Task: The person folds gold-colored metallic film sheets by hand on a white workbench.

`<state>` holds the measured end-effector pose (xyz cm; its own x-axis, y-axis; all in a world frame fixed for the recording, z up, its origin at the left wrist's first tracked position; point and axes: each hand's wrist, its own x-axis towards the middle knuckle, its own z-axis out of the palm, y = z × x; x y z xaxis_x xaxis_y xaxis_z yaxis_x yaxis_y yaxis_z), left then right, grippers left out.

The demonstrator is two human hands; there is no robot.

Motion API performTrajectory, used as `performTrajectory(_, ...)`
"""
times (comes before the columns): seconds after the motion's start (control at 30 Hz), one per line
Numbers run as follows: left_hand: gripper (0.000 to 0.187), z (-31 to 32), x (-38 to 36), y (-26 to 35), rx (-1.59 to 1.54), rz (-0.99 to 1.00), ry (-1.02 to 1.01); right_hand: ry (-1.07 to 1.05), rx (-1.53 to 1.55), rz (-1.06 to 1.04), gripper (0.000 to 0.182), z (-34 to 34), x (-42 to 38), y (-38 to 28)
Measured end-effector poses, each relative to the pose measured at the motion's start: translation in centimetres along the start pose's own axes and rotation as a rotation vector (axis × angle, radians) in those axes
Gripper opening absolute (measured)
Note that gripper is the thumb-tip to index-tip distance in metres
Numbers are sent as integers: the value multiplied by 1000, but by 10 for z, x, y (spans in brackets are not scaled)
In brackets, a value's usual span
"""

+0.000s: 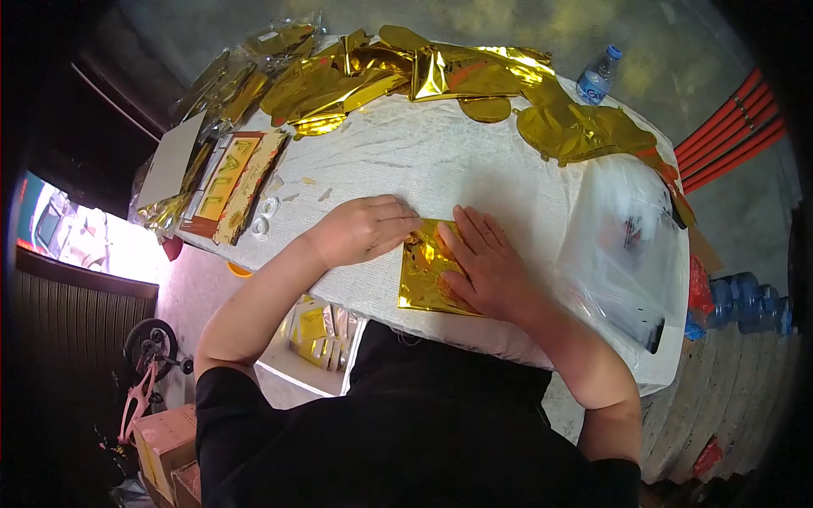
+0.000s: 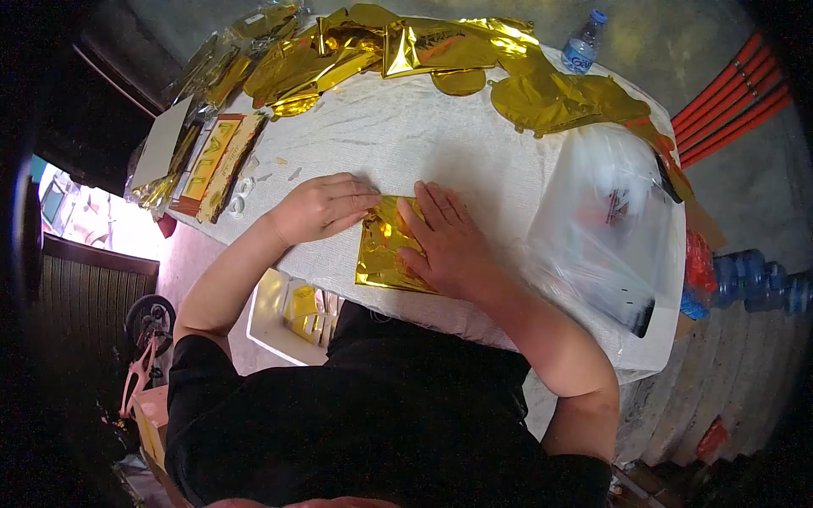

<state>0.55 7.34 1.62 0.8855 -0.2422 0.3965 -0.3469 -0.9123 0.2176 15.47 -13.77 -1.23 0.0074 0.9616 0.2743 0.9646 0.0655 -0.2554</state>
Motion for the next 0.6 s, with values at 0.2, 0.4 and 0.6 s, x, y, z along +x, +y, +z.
performTrajectory(0.2,24,-2,0,-1,-36,16,-14,1,-4,-3,59,-1,0,-1)
performTrajectory(0.4,21,-1,4,-1,-57,26,-30,-2,-10,2,60,1,0,0)
performTrajectory(0.6,17,1,7,-5,-29,47,-50,-12,-2,10,59,0,0,0)
